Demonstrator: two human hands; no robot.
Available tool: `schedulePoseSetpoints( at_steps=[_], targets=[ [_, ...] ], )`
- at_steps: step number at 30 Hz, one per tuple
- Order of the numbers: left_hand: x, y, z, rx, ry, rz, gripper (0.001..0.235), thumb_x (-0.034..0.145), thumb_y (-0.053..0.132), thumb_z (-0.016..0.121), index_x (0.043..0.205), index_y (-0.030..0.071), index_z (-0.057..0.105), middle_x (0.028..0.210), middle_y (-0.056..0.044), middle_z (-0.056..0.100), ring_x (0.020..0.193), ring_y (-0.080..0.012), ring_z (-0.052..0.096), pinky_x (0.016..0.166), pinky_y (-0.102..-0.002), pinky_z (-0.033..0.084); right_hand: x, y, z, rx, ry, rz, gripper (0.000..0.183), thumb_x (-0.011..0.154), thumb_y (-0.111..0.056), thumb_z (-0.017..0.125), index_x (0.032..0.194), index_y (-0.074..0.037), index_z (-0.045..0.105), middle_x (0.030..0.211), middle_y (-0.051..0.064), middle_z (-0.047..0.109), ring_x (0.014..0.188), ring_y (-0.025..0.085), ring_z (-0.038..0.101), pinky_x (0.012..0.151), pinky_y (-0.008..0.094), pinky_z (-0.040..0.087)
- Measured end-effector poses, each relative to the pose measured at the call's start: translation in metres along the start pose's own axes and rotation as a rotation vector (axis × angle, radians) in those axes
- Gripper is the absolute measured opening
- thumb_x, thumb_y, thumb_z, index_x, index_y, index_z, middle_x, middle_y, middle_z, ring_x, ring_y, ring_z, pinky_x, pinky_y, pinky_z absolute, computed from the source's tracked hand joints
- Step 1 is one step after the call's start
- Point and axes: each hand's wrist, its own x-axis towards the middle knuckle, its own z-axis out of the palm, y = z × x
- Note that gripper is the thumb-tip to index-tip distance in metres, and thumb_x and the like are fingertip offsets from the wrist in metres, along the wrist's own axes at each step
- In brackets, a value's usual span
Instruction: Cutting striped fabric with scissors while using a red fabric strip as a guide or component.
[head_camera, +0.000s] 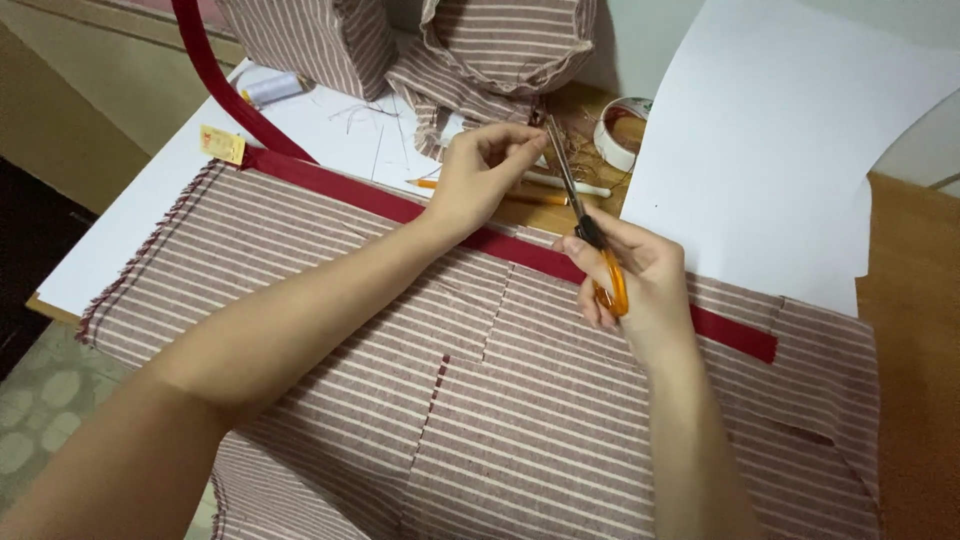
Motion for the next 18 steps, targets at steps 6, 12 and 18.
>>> schedulePoseSetpoints(
  at_steps=[6,12,18],
  targets=[
    [0.002,-0.007,-0.001,0.004,0.006,0.022,0.016,0.098,0.013,0.077,0.111,0.005,0.083,0.064,0.002,0.063,0.062,-0.0068,0.064,0.064,-0.024,0.054,0.002,-0.002,0.001,-0.004,0.008,0.031,0.057,0.094,-0.009,0.079,0.141,0.016,0.059,0.096,0.029,0.076,0.032,0.015,0.055,0.024,0.023,0.038],
    [0.002,-0.002,-0.005,0.06,0.015,-0.014,0.016,0.094,0.015,0.078,0.106,0.007,0.085,0.067,0.004,0.059,0.068,-0.0068,0.059,0.066,-0.024,0.052,0.001,0.004,-0.005,-0.036,-0.022,0.076,0.052,0.096,-0.004,0.076,0.14,0.018,0.06,0.088,0.03,0.075,0.032,0.015,0.056,0.024,0.022,0.038],
    [0.006,0.002,-0.012,0.15,-0.082,0.019,0.012,0.099,0.02,0.073,0.097,0.011,0.08,0.076,0.005,0.07,0.068,-0.0048,0.06,0.068,-0.022,0.053,0.006,-0.018,-0.004,-0.149,-0.044,0.338,0.061,0.095,-0.014,0.078,0.153,-0.002,0.066,0.073,0.011,0.076,0.034,0.01,0.044,0.031,0.023,0.031]
  ],
)
